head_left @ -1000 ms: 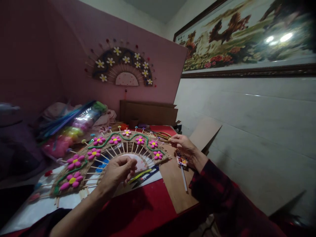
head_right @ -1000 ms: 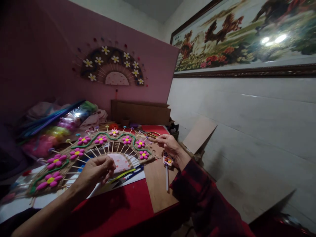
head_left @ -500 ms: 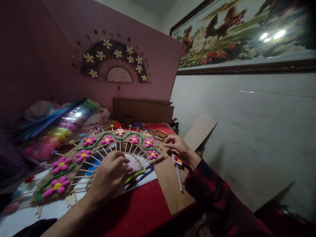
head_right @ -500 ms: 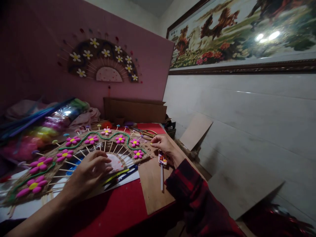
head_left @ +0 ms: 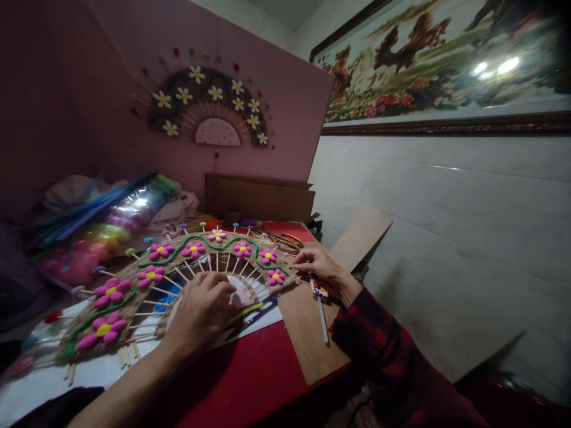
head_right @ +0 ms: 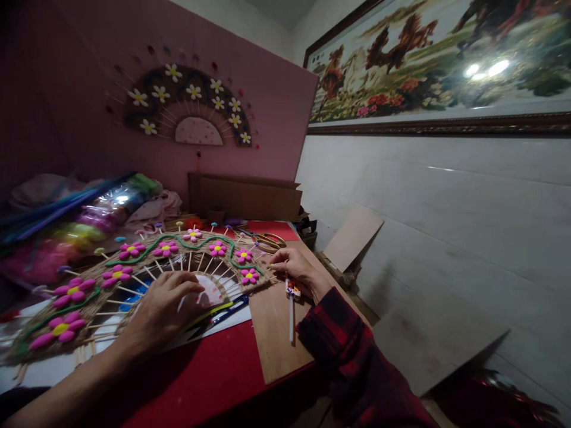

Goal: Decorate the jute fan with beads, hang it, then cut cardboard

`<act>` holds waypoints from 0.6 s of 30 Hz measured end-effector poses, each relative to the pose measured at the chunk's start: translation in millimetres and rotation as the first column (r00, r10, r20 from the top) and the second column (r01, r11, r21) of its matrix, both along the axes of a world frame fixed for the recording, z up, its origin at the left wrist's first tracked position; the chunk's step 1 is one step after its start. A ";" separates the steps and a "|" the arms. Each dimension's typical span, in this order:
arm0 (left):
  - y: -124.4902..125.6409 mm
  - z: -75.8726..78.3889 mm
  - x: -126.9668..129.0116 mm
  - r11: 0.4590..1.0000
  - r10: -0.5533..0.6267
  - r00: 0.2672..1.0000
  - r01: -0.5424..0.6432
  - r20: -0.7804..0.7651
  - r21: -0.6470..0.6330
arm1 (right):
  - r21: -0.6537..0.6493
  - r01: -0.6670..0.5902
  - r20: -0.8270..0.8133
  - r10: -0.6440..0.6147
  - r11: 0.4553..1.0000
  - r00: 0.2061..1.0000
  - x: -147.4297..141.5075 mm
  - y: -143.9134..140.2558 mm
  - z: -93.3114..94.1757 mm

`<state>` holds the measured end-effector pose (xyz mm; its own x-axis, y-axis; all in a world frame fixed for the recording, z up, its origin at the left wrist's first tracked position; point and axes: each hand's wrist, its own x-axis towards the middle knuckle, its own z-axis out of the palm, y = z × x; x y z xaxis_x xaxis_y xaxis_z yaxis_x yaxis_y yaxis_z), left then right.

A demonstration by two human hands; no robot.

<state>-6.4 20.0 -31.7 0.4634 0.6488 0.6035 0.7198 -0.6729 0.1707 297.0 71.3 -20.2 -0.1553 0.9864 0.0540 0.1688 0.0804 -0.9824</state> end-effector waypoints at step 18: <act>-0.7 -5.1 3.2 0.992 0.117 0.985 -0.110 -0.125 0.060 | 0.257 0.176 0.097 -0.207 0.950 0.974 -4.2 -35.7 47.0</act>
